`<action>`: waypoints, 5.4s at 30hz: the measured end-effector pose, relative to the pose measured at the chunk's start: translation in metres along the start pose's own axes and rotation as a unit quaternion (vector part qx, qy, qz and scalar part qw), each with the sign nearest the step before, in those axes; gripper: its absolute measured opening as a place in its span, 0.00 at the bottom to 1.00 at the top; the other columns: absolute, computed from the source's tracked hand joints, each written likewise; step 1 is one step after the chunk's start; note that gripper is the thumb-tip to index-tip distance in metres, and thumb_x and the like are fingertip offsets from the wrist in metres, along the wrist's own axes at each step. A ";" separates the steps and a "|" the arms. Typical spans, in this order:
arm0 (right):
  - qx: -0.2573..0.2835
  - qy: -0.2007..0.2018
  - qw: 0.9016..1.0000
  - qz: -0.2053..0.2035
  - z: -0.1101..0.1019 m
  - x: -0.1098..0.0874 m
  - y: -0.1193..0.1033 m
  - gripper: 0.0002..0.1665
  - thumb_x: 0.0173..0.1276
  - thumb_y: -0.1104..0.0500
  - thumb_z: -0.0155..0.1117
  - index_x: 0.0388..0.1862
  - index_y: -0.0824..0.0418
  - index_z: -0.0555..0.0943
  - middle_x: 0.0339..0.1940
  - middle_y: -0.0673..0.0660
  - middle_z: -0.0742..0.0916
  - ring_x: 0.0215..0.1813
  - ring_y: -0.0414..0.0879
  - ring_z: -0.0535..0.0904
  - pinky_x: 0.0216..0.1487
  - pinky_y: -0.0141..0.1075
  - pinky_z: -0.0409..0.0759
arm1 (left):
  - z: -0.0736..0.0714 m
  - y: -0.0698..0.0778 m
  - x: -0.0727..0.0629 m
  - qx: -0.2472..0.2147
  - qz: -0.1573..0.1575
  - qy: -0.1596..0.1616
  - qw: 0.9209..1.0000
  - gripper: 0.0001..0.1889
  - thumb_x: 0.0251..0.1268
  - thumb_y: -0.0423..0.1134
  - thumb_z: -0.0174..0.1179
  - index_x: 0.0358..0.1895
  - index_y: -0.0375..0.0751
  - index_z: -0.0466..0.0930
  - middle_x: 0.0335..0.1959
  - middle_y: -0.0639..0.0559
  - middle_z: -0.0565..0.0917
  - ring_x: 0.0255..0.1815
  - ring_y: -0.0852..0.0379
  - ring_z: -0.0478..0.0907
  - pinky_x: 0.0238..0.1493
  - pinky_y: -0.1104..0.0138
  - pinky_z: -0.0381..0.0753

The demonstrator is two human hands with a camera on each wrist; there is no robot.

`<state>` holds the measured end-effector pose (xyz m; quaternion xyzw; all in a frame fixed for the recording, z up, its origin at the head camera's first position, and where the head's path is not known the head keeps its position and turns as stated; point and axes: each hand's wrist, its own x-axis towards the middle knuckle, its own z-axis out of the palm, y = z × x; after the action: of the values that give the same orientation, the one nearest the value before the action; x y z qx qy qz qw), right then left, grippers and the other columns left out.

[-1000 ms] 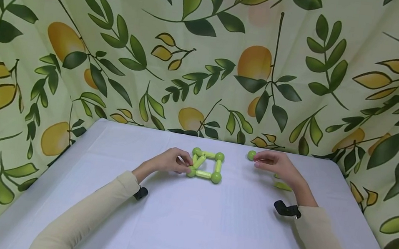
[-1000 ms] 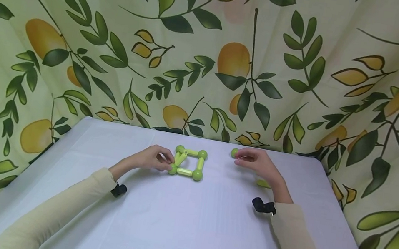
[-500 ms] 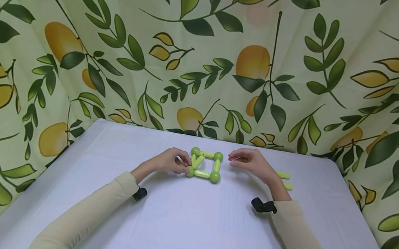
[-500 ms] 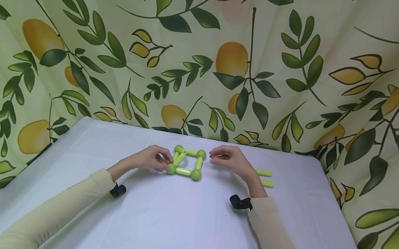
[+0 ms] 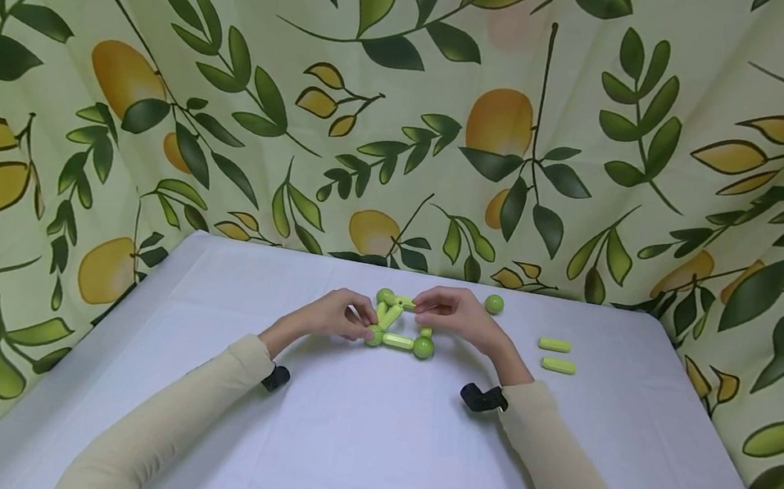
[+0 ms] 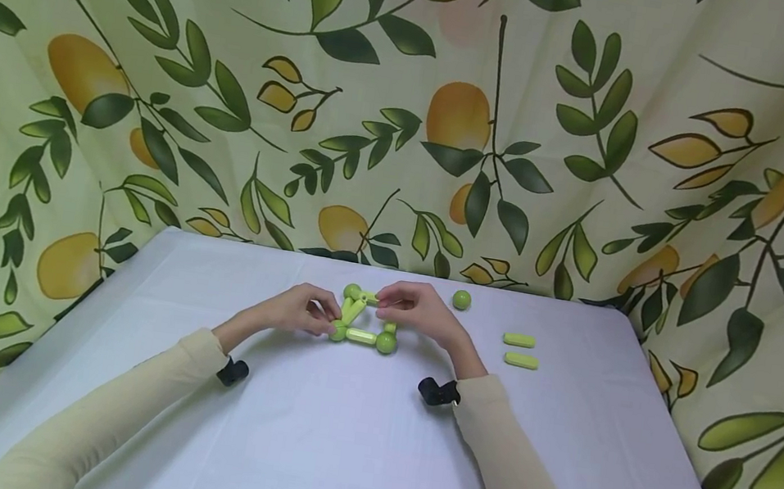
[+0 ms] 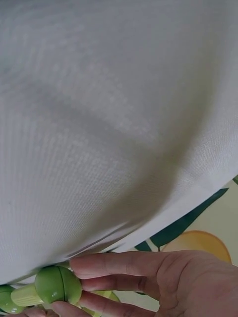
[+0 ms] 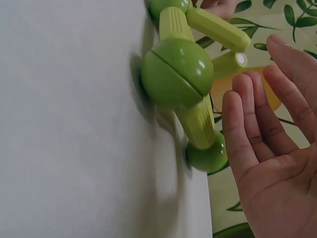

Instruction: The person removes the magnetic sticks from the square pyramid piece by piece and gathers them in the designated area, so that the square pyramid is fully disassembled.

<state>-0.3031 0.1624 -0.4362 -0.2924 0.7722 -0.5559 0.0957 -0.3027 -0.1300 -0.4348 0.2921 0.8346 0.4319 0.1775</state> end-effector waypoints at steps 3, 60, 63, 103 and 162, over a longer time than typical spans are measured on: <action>0.003 -0.007 1.000 -0.003 0.004 0.005 -0.001 0.18 0.68 0.64 0.73 0.55 0.67 0.84 0.48 0.64 0.87 0.50 0.53 0.84 0.54 0.38 0.81 | 0.000 0.001 0.000 0.001 0.003 0.000 1.000 0.09 0.61 0.29 0.72 0.43 0.32 0.84 0.38 0.48 0.84 0.35 0.56 0.83 0.36 0.63 0.86; -0.017 -0.033 0.999 0.008 0.020 0.025 -0.003 0.14 0.63 0.67 0.76 0.47 0.69 0.86 0.41 0.59 0.89 0.41 0.49 0.85 0.44 0.36 0.83 | 0.001 0.004 0.000 0.010 0.012 0.001 1.000 0.08 0.61 0.28 0.72 0.41 0.32 0.85 0.36 0.50 0.84 0.31 0.58 0.82 0.35 0.65 0.85; -0.013 -0.028 0.999 0.010 0.020 0.024 -0.004 0.13 0.63 0.67 0.76 0.47 0.68 0.87 0.40 0.58 0.90 0.41 0.49 0.85 0.45 0.36 0.83 | 0.000 0.004 0.001 0.012 0.014 0.000 1.000 0.08 0.61 0.28 0.72 0.40 0.32 0.85 0.35 0.50 0.84 0.31 0.58 0.82 0.35 0.65 0.85; 0.027 0.034 0.997 0.067 -0.018 -0.027 0.004 0.12 0.67 0.66 0.72 0.49 0.61 0.86 0.55 0.60 0.84 0.54 0.56 0.81 0.52 0.42 0.84 | 0.001 0.001 0.001 0.013 -0.010 -0.007 1.000 0.07 0.61 0.29 0.72 0.41 0.34 0.86 0.36 0.51 0.84 0.34 0.56 0.83 0.36 0.65 0.86; -0.122 0.115 0.977 0.131 -0.125 -0.188 0.012 0.15 0.67 0.59 0.74 0.48 0.66 0.85 0.47 0.62 0.85 0.43 0.46 0.82 0.41 0.34 0.83 | -0.004 0.006 0.002 0.011 -0.016 -0.014 1.000 0.07 0.61 0.29 0.72 0.41 0.34 0.85 0.37 0.50 0.83 0.34 0.56 0.82 0.37 0.65 0.85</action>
<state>-0.2142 0.3700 -0.4355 -0.1322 0.8718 -0.4698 0.0422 -0.3038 -0.1284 -0.4274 0.2870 0.8413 0.4157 0.1926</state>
